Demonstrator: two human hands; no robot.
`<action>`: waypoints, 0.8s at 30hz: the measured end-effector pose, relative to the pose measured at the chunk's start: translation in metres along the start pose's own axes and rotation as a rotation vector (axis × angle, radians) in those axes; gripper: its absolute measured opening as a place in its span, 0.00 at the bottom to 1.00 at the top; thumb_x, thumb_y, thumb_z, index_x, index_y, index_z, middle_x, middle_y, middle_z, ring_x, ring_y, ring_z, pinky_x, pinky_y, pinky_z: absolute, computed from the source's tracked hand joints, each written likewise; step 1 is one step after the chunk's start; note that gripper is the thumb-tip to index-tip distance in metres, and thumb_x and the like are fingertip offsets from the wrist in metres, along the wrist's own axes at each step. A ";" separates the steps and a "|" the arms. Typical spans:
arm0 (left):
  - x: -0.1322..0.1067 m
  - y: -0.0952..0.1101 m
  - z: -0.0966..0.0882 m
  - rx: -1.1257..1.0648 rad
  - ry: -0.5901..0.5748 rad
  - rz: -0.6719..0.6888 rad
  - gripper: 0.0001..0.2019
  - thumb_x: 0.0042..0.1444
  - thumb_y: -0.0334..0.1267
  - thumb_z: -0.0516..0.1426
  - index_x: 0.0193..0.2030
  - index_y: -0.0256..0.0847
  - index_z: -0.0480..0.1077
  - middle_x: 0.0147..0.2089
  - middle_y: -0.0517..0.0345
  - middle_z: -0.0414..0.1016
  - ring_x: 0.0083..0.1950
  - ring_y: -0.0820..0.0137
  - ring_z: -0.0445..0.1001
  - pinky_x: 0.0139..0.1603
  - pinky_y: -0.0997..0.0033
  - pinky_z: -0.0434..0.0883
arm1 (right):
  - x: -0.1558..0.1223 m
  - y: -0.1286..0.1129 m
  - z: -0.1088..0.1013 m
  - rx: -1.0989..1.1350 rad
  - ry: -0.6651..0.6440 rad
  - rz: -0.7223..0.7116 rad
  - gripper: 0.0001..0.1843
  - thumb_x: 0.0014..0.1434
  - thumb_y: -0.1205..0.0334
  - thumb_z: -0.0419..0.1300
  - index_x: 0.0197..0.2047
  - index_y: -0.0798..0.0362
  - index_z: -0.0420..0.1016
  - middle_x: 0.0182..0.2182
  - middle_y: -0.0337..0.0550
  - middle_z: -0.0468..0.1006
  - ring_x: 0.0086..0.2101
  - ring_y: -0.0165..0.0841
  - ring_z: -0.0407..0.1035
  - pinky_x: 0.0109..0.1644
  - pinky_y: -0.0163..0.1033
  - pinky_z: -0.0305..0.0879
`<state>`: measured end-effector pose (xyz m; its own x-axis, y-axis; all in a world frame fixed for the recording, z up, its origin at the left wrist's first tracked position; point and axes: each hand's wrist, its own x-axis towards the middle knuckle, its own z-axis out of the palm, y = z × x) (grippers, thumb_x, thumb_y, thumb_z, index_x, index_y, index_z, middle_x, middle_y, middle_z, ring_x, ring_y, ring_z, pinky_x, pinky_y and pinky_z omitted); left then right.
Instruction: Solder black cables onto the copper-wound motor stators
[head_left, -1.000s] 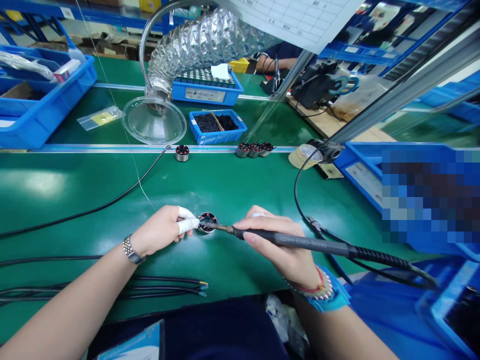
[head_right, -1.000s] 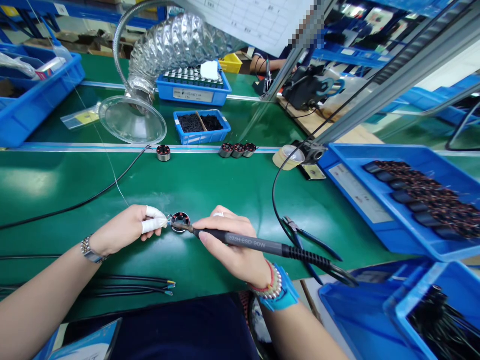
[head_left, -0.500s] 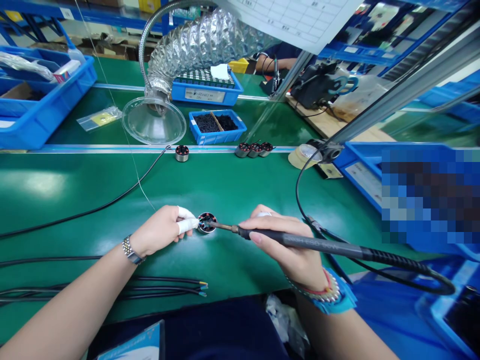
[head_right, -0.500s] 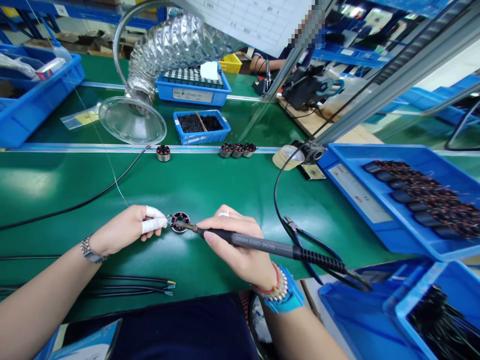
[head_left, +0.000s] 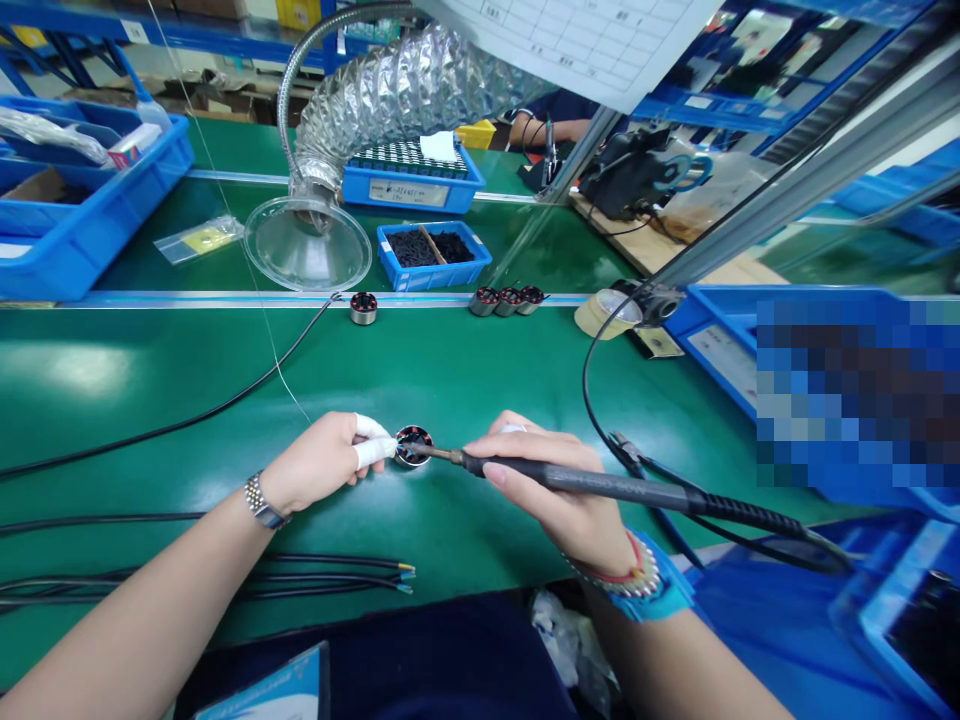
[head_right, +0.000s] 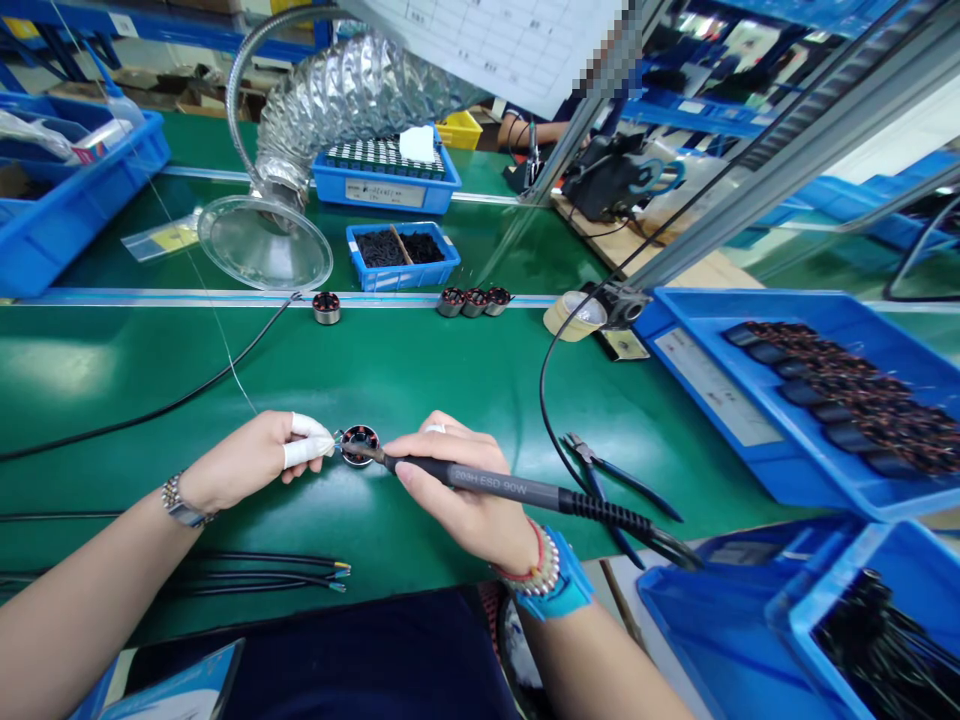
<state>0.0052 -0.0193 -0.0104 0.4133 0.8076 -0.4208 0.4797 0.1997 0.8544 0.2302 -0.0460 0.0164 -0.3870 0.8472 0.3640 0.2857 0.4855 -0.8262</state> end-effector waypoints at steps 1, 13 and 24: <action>0.000 0.000 0.000 -0.001 0.000 -0.001 0.15 0.51 0.47 0.51 0.25 0.37 0.68 0.23 0.62 0.66 0.21 0.77 0.60 0.23 0.77 0.59 | 0.000 0.000 0.000 0.001 -0.005 -0.004 0.08 0.55 0.68 0.56 0.36 0.53 0.76 0.26 0.43 0.75 0.28 0.33 0.63 0.31 0.40 0.61; 0.001 -0.002 0.000 -0.009 -0.010 0.002 0.16 0.52 0.48 0.51 0.26 0.37 0.68 0.24 0.62 0.66 0.22 0.77 0.59 0.24 0.77 0.59 | 0.000 -0.001 -0.002 0.014 -0.010 -0.013 0.09 0.54 0.70 0.56 0.37 0.53 0.76 0.25 0.42 0.73 0.28 0.32 0.63 0.30 0.39 0.61; 0.000 0.000 0.000 0.007 -0.002 -0.001 0.16 0.52 0.48 0.51 0.26 0.36 0.68 0.23 0.62 0.66 0.22 0.78 0.60 0.24 0.77 0.58 | -0.003 -0.004 -0.009 -0.002 0.028 -0.034 0.10 0.54 0.72 0.56 0.38 0.52 0.76 0.26 0.42 0.74 0.28 0.32 0.63 0.31 0.39 0.60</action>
<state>0.0050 -0.0195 -0.0103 0.4147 0.8062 -0.4219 0.4853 0.1963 0.8520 0.2382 -0.0481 0.0226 -0.3720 0.8360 0.4034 0.2747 0.5143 -0.8125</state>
